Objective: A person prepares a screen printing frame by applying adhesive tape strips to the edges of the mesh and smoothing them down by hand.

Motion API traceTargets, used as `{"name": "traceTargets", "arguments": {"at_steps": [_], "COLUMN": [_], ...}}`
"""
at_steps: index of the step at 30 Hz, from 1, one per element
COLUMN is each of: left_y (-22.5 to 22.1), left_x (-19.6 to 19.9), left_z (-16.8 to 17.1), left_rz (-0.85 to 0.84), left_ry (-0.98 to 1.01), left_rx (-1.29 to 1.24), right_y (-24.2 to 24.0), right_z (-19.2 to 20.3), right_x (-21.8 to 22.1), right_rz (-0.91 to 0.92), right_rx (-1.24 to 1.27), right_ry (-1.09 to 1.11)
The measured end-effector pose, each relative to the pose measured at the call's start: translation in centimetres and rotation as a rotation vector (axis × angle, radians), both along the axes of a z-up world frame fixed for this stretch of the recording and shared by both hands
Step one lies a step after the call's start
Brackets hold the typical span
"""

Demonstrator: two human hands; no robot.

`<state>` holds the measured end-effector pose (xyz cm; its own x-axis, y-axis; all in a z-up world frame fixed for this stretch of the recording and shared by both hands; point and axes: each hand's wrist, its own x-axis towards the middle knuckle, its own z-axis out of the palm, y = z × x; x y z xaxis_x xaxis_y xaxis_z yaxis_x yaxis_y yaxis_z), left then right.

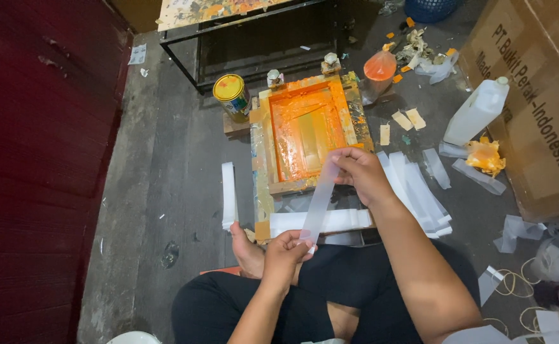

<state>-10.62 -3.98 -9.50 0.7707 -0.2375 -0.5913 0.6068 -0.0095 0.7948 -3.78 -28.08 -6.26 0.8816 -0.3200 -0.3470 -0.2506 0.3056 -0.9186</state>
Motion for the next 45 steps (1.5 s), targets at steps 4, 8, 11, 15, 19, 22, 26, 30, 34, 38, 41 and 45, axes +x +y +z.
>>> {"name": "traceTargets", "arguments": {"at_steps": [4, 8, 11, 15, 19, 22, 26, 30, 34, 38, 41, 45], "left_y": [0.6, 1.1, 1.1, 1.0, 1.3, 1.1, 1.0, 0.7, 0.1, -0.1, -0.1, 0.0], "left_x": [0.1, 0.3, 0.4, 0.6, 0.4, 0.3, 0.1, 0.0, -0.1, 0.3, 1.0, 1.9], "left_z": [-0.7, 0.0, 0.2, 0.2, -1.1, -1.0, -1.4, -0.8, 2.0, 2.4, 1.6, 0.8], "left_rz": [-0.014, -0.118, -0.112, 0.036, -0.037, -0.067, -0.025, 0.003, 0.023, 0.080, 0.105, 0.113], "left_ry": [-0.011, 0.110, 0.223, 0.325, 0.251, 0.253, 0.082, -0.039, -0.078, -0.117, -0.157, -0.218], "left_rx": [-0.042, -0.204, -0.344, -0.377, -0.354, -0.293, -0.202, -0.039, 0.041, 0.041, 0.040, 0.051], "right_y": [0.1, 0.6, 0.7, 0.7, 1.0, 0.9, 0.9, 0.5, 1.5, 2.3, 2.9, 3.9], "right_z": [-0.8, -0.5, -0.2, 0.0, 0.9, 2.3, 1.9, 0.9, 2.7, 2.0, 1.6, -2.2], "right_x": [0.1, -0.1, -0.3, -0.5, -0.7, -0.9, -0.8, -0.7, -1.3, -1.5, -1.6, -1.4], "right_rz": [0.040, 0.087, 0.118, 0.144, 0.112, 0.144, 0.151, 0.163, 0.169, 0.288, 0.416, 0.494], "right_rx": [0.076, 0.099, 0.151, 0.216, 0.307, 0.256, 0.324, 0.365, 0.215, 0.038, -0.036, -0.076], "right_ry": [-0.018, -0.065, -0.116, -0.196, -0.205, -0.127, -0.136, -0.180, -0.088, -0.023, -0.027, -0.178]}}
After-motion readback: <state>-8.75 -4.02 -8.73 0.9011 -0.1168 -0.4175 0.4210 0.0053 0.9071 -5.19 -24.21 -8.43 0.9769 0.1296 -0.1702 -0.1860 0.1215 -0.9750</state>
